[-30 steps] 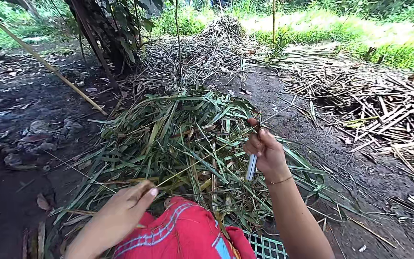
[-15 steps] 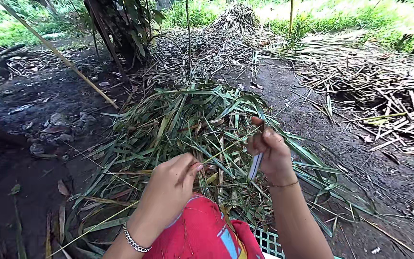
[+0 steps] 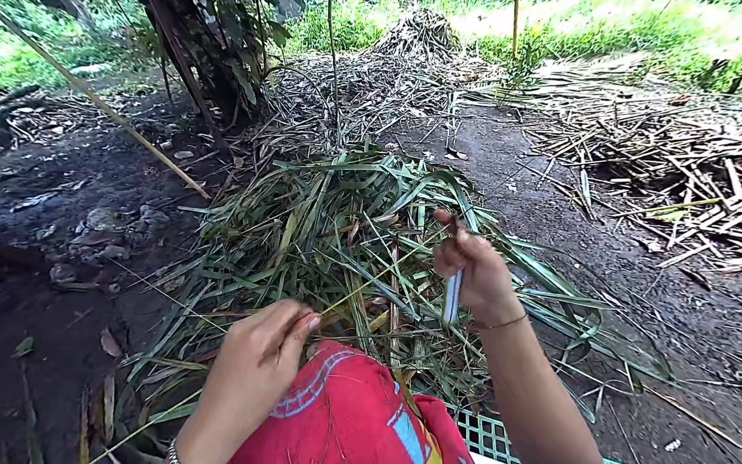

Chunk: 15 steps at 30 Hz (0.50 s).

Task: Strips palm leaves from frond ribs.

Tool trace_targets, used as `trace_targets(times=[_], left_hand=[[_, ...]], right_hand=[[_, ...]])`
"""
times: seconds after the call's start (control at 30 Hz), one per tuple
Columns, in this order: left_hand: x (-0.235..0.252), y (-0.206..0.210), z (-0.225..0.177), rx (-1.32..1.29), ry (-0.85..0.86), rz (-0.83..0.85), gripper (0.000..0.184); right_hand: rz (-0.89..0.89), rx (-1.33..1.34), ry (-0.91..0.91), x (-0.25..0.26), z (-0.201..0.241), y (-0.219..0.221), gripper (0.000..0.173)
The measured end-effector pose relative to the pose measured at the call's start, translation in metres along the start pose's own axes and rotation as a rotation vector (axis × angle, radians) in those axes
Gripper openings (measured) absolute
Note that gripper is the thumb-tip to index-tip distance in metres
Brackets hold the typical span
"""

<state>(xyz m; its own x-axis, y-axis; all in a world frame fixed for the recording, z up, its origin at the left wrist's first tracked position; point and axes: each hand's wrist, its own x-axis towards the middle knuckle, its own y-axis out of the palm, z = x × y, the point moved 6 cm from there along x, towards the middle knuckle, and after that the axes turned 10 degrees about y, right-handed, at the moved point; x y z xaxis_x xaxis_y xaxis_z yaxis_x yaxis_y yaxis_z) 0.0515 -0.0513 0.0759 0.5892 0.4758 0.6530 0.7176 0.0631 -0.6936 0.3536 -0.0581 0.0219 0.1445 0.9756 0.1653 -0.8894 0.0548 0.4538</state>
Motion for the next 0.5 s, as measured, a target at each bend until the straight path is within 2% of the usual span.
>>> trace_targets(times=[0.07, 0.13, 0.2, 0.3, 0.37, 0.43, 0.5], left_hand=[[-0.012, -0.011, 0.009, 0.022, 0.001, 0.0, 0.033], [-0.02, -0.014, 0.015, 0.043, 0.003, -0.005, 0.033], [-0.023, -0.011, 0.016, 0.067, 0.015, -0.01, 0.032], [-0.023, -0.004, 0.015, 0.091, 0.058, -0.025, 0.032], [-0.027, -0.007, 0.016, 0.093, 0.087, -0.039, 0.033], [-0.036, -0.017, 0.019, 0.09, 0.092, -0.035, 0.037], [-0.052, -0.033, 0.026, 0.086, 0.049, 0.004, 0.039]], right_hand=[[-0.144, 0.019, -0.056, 0.009, 0.015, -0.031, 0.037], [-0.214, 0.048, -0.069, 0.011, 0.019, -0.04, 0.038], [-0.166, 0.054, -0.034, 0.007, 0.013, -0.025, 0.037], [0.083, 0.015, 0.125, -0.008, -0.011, 0.02, 0.036], [0.179, 0.021, 0.204, -0.016, -0.02, 0.04, 0.037], [0.125, -0.011, 0.169, -0.014, -0.013, 0.031, 0.037], [-0.02, -0.036, 0.072, -0.003, 0.003, -0.003, 0.035]])
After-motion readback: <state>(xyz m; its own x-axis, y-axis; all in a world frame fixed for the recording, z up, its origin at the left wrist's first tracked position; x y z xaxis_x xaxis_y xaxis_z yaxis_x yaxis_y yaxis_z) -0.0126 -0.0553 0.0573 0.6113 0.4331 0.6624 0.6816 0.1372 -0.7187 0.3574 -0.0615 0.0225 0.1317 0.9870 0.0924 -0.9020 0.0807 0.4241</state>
